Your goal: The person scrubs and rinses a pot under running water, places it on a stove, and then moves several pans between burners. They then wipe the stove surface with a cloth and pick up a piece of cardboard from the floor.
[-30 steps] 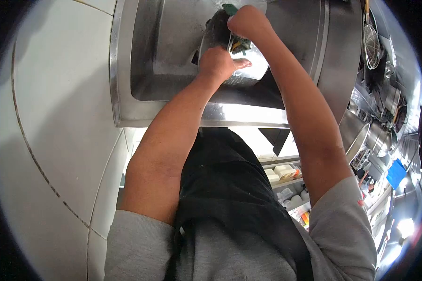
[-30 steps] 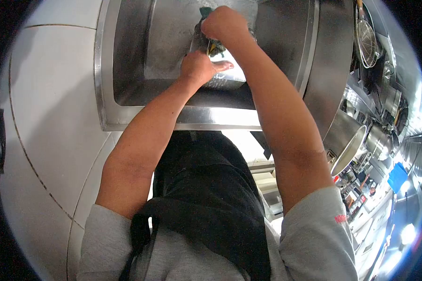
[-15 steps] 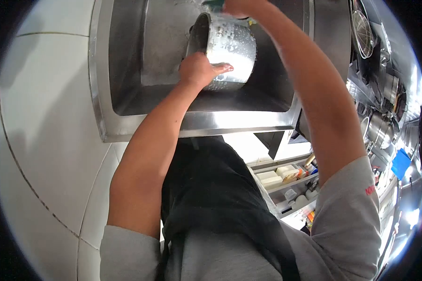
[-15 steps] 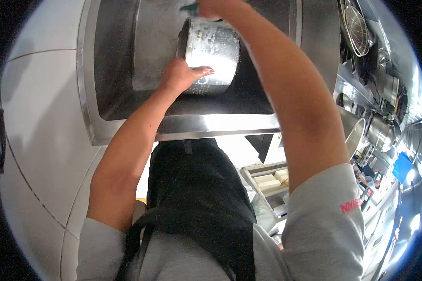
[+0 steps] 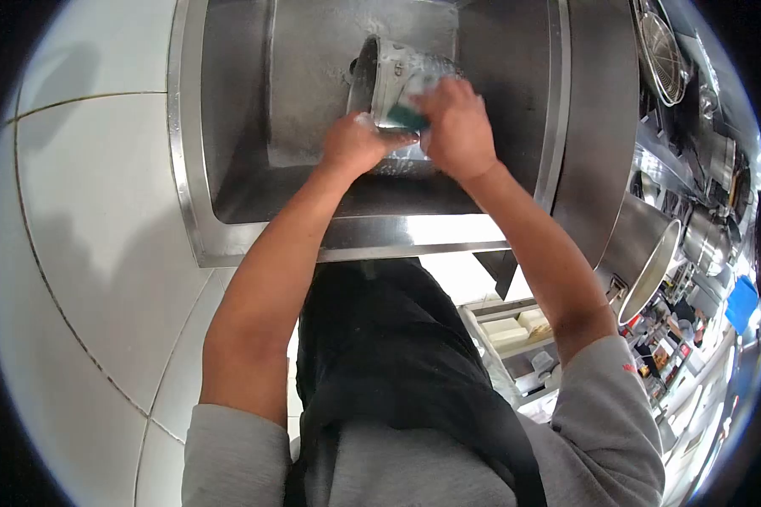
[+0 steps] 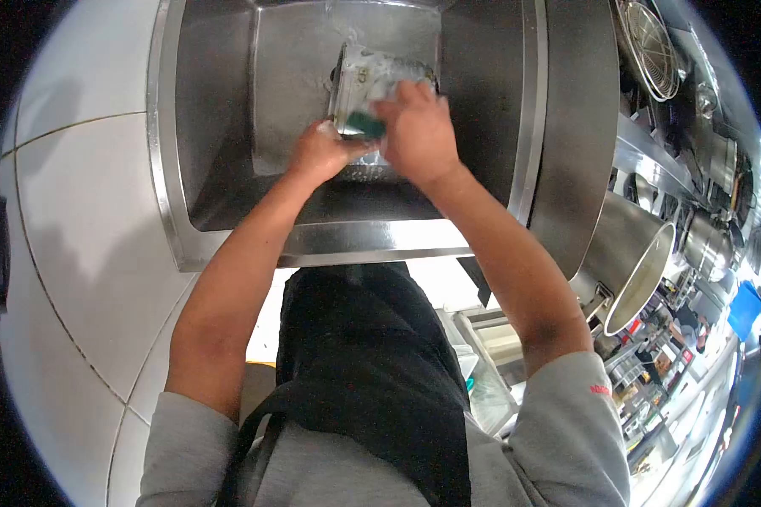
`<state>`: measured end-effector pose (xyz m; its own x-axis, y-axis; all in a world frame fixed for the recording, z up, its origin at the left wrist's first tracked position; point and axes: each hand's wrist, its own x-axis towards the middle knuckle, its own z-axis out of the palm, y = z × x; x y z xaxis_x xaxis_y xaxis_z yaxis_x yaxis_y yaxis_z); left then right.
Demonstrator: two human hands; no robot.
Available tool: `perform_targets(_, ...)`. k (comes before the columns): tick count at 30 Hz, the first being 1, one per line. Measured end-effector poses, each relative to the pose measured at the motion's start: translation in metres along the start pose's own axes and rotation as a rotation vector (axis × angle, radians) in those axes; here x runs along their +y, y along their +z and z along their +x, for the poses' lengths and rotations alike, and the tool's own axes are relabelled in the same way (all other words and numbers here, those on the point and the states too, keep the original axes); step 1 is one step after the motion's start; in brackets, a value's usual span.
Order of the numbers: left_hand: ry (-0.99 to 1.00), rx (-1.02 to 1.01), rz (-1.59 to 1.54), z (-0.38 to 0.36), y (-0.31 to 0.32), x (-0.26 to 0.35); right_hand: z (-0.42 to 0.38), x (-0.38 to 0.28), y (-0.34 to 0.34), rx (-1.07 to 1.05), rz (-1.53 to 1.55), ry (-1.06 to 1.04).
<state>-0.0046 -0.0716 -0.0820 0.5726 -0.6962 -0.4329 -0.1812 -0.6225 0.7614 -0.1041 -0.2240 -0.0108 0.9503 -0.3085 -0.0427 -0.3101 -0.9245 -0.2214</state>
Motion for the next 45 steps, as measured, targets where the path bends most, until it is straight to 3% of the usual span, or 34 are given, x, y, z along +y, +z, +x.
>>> perform_targets(2,-0.110,-0.101,-0.089,0.007,0.005,-0.006,0.028,0.015,0.008,0.045,-0.076,0.175)
perform_targets(4,-0.164,-0.191,-0.256,0.010,0.011,-0.013,0.035,0.009,0.020,0.056,-0.075,0.155)
perform_targets(7,-0.078,-0.179,-0.332,0.006,0.006,-0.016,0.025,0.014,0.019,0.079,0.053,0.047)
perform_targets(9,-0.117,-0.099,-0.104,0.022,0.005,-0.017,0.023,0.035,0.023,0.131,0.125,-0.025)
perform_targets(10,-0.133,-0.063,0.008,0.027,0.001,-0.010,0.031,0.045,0.029,0.179,0.153,0.050)
perform_targets(13,-0.161,-0.131,-0.424,0.045,-0.032,0.033,0.090,0.072,0.041,-0.049,0.310,0.440)
perform_targets(16,-0.174,0.239,-0.011,0.028,-0.011,0.004,0.096,0.053,0.050,-0.059,0.303,0.497)
perform_targets(17,-0.185,0.359,0.093,0.020,-0.009,-0.003,0.075,0.029,0.053,0.142,0.147,0.288)
perform_targets(19,-0.080,0.329,0.214,0.014,-0.014,-0.014,0.041,-0.011,0.037,0.260,0.175,-0.034)
perform_targets(20,0.008,0.322,0.331,0.014,-0.010,-0.034,0.046,-0.004,0.045,0.239,0.228,0.033)
perform_targets(25,-0.459,0.074,0.156,0.046,-0.036,0.022,0.085,0.022,0.068,0.155,0.256,0.276)
perform_targets(27,-0.298,-0.061,0.470,0.062,-0.040,0.014,0.056,-0.003,0.046,0.217,0.281,0.119)
perform_targets(29,-0.519,-0.098,0.109,0.071,-0.055,0.039,0.058,0.000,0.036,0.260,0.351,0.118)
perform_targets(32,-0.362,0.055,-0.165,0.123,-0.066,-0.009,0.062,0.002,0.035,0.271,0.365,0.139)
perform_targets(34,-0.080,0.442,-0.211,0.171,-0.103,0.024,0.063,0.003,0.039,0.308,0.380,0.131)
perform_targets(36,0.215,0.648,0.099,0.209,-0.146,0.095,0.061,0.004,0.046,0.259,0.372,0.158)
perform_targets(37,0.433,0.681,0.149,0.236,-0.154,0.108,0.062,0.006,0.048,0.238,0.369,0.170)
perform_targets(39,0.614,0.386,0.062,0.234,-0.162,0.160,0.060,0.006,0.047,0.237,0.383,0.178)
perform_targets(42,0.596,0.317,0.173,0.216,-0.160,0.165,0.062,0.008,0.041,0.242,0.369,0.179)
perform_targets(44,0.735,0.536,0.357,0.192,-0.150,0.125,0.064,0.009,0.036,0.205,0.360,0.192)
perform_targets(45,0.551,0.455,0.348,0.159,-0.135,0.104,0.070,0.015,0.040,0.170,0.371,0.244)
